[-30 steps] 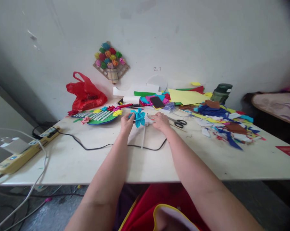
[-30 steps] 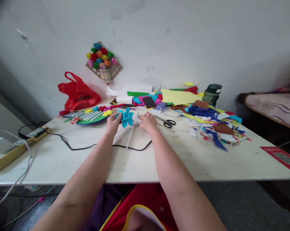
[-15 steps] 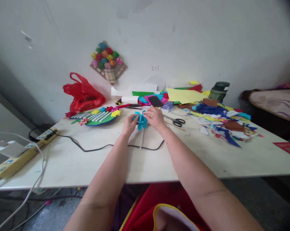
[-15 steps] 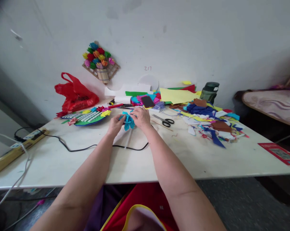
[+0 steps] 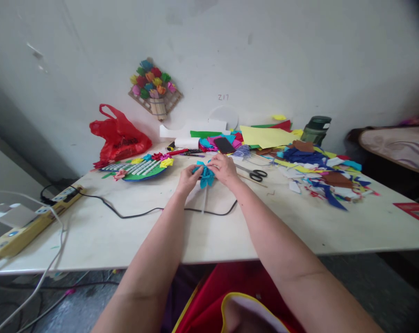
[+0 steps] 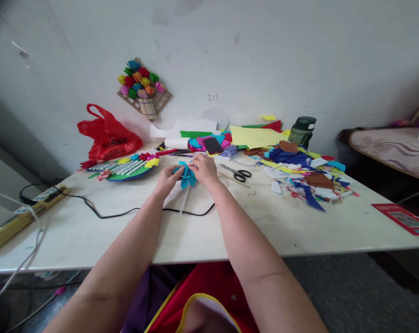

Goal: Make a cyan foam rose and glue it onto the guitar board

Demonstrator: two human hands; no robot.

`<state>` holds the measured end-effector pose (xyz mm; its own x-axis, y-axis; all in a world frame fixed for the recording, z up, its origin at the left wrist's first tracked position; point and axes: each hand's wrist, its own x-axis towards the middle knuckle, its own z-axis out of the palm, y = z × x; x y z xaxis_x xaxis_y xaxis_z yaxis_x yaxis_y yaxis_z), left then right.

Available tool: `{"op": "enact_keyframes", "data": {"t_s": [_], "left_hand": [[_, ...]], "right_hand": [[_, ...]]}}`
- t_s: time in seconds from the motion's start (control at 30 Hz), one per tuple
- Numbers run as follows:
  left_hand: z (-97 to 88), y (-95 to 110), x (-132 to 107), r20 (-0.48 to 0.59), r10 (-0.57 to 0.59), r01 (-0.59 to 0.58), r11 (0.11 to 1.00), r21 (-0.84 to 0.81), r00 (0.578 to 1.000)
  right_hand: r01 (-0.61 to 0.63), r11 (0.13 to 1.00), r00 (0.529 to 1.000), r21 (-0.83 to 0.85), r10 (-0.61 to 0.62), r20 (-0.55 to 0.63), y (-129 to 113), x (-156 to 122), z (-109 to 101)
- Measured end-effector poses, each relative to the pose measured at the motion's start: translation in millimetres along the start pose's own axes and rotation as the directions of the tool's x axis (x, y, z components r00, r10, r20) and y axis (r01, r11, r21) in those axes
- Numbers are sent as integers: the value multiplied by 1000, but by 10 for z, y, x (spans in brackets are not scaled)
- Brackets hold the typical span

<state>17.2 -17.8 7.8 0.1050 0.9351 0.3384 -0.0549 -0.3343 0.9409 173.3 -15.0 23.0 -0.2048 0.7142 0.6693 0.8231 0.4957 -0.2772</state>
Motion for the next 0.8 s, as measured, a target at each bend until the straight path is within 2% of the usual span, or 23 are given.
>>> {"op": "enact_keyframes", "data": {"t_s": [0.33,0.5,0.8], "left_hand": [[-15,61,-33,44,-56,58,997,-44,997],[-13,85,-49,38,-57,58,998,-31,998],[-43,88,-50,93,-65,69,997,-45,994]], "right_hand": [[139,988,990,-72,-139,11,-16,-17,-59],[164,984,986,-66,-162,36,-6,-11,-73],[169,985,985,-43,-168,44,1,-3,-85]]}}
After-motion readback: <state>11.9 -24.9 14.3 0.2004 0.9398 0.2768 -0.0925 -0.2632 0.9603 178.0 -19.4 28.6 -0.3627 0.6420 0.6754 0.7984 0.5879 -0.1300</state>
